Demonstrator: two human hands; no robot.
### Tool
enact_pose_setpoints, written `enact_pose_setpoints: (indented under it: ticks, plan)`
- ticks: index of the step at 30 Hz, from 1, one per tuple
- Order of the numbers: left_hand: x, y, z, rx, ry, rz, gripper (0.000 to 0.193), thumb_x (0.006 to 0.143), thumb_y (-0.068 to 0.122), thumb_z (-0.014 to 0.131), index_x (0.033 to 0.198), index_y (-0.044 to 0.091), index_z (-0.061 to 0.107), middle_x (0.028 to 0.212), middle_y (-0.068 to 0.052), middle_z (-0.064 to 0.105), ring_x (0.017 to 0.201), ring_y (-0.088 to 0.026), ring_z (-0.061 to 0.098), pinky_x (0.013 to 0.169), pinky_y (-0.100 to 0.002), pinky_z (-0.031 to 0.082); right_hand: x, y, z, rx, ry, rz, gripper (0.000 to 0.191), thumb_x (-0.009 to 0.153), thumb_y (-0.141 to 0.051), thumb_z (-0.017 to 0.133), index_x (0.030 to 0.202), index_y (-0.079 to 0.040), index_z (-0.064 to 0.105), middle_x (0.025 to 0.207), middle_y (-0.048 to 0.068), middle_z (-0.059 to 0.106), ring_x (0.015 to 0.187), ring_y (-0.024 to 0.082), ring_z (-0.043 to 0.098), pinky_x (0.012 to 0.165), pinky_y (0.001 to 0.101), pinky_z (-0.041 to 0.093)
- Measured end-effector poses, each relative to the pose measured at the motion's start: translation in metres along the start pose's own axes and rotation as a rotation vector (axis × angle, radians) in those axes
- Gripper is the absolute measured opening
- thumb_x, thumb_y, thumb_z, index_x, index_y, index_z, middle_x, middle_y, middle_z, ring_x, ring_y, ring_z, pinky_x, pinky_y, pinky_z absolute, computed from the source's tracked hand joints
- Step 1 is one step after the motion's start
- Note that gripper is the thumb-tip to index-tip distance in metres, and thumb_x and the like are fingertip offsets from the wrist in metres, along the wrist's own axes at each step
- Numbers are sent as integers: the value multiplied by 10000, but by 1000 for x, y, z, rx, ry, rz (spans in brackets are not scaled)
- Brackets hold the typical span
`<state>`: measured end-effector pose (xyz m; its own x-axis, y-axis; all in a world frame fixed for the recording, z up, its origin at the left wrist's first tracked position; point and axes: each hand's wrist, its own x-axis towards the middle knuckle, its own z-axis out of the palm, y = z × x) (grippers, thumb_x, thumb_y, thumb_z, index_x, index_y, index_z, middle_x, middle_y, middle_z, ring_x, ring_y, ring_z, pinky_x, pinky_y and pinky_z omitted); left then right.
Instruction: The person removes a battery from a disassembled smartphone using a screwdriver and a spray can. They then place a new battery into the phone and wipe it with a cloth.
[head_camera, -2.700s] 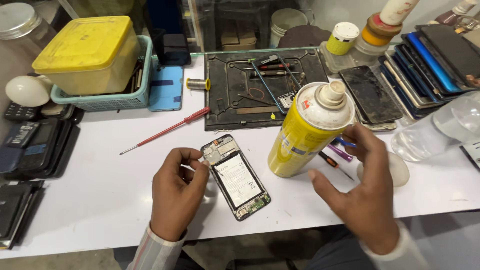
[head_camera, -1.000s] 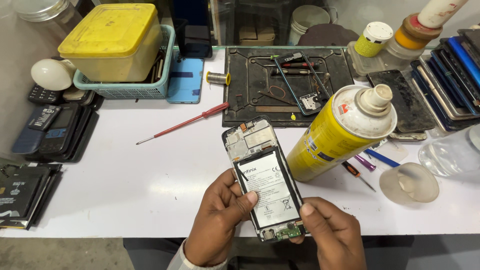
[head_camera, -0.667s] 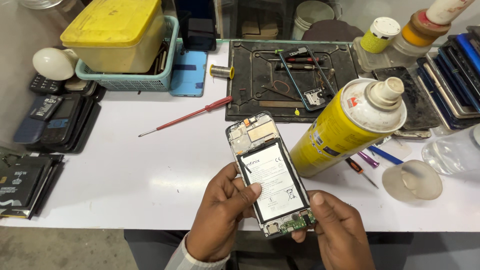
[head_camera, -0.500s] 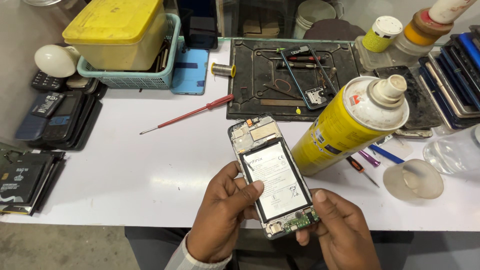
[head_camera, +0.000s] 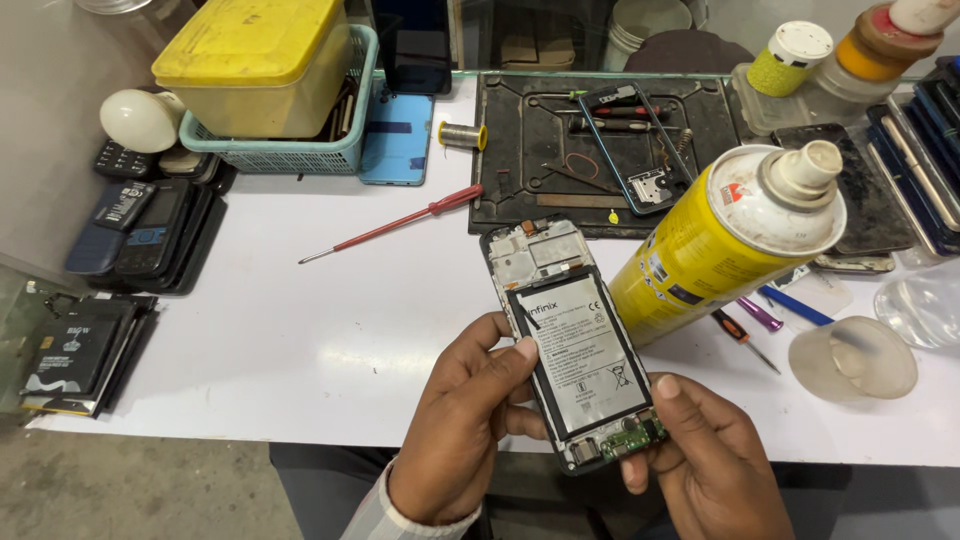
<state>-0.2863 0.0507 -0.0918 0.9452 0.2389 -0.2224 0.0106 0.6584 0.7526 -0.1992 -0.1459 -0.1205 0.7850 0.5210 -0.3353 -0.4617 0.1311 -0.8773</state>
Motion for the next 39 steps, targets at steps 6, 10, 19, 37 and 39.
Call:
enact_pose_setpoints:
  ticks: [6,10,19,37,39]
  plan:
    - [10,-7,-1,45,60,30,370,980,140,555,1313,-21,547,1014,-129,745,809,-137,725,680,-277,598,8,12,-8,-186,-8,-117,429,1031,-265,495,1090,90,728,778,142,728,604,161,606,545,302,497]
    - [12,-10,-4,-56,195,8,387,936,111,541,1291,-42,557,1048,-146,749,848,-152,746,763,-295,609,6,-1,-14,-533,445,-580,232,1071,-109,651,991,81,758,732,129,644,643,139,562,614,273,465]
    - [12,-10,-5,-100,265,18,448,897,85,560,1314,-65,496,1022,-202,735,794,-191,749,703,-340,639,37,-103,0,-1112,253,-1408,896,896,-166,920,1510,-42,279,1386,138,428,1238,218,511,1037,326,495]
    - [25,-4,-6,-94,237,4,433,883,70,562,1287,-69,492,985,-207,733,743,-204,757,658,-352,650,63,-104,0,-1124,158,-1547,886,826,-236,852,1507,-131,295,1343,142,396,1230,245,481,1044,356,478]
    - [31,1,-7,-100,189,44,425,890,61,564,1283,-79,483,992,-215,725,744,-213,756,659,-355,651,63,-104,-3,-1155,133,-1548,901,828,-214,851,1518,-136,278,1334,150,383,1229,254,480,1026,354,482]
